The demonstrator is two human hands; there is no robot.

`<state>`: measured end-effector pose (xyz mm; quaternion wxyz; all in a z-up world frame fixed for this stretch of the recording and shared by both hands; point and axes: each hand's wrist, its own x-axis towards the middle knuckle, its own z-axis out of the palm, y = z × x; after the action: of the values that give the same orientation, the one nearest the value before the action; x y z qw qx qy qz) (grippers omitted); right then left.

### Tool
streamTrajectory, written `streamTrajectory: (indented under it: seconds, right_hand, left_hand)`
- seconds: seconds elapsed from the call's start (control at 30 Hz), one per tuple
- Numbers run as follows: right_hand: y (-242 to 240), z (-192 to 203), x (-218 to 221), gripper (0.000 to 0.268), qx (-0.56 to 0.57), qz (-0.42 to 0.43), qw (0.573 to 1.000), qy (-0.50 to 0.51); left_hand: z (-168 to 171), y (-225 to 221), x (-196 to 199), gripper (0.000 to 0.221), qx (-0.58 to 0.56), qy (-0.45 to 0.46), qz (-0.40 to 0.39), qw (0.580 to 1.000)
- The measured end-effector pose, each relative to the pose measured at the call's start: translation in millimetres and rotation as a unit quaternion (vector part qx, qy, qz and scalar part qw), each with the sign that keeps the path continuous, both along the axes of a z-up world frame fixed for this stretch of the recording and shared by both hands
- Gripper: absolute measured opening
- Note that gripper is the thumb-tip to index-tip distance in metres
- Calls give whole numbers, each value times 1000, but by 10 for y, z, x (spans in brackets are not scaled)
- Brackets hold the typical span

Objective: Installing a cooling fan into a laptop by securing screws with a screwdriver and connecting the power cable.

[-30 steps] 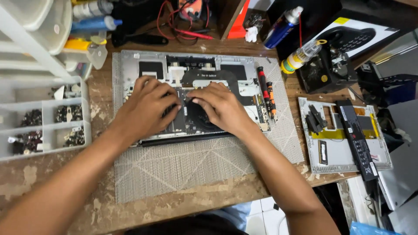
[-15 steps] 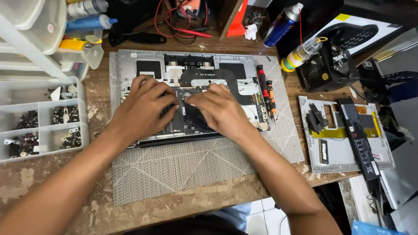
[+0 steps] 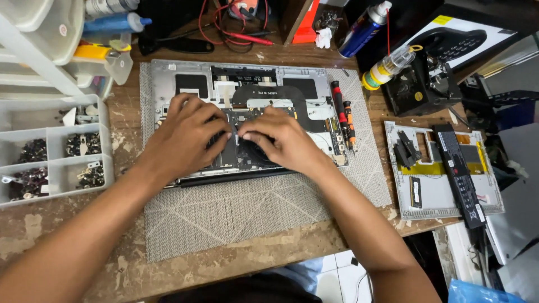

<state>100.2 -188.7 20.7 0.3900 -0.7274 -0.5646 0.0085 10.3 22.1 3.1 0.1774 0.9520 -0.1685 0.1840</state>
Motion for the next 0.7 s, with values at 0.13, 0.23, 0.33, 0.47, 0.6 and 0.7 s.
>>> streamTrajectory:
  seconds: [0.13, 0.23, 0.33, 0.47, 0.6, 0.7]
  right_hand:
    - [43, 66, 68, 19, 27, -14, 1000, 9]
    - [108, 19, 138, 17, 45, -34, 997, -45]
    - [201, 57, 102, 17, 15, -25, 998, -62]
    - [197, 356, 61, 14, -56, 28, 998, 14]
    - [204, 273, 85, 17, -29, 6, 1000, -1]
    - [90, 339, -17, 18, -86, 37, 995, 46]
  left_hand:
    - [-103, 26, 15, 10, 4, -25, -5, 1000]
    - [-157, 37, 22, 10, 4, -33, -8, 999]
    - [-209, 39, -10, 10, 3, -53, -11, 999]
    - [-179, 23, 7, 9, 7, -60, -20, 998]
    - [-121, 10, -20, 11, 34, -72, -20, 997]
    - [-178, 17, -4, 11, 40, -73, -24, 996]
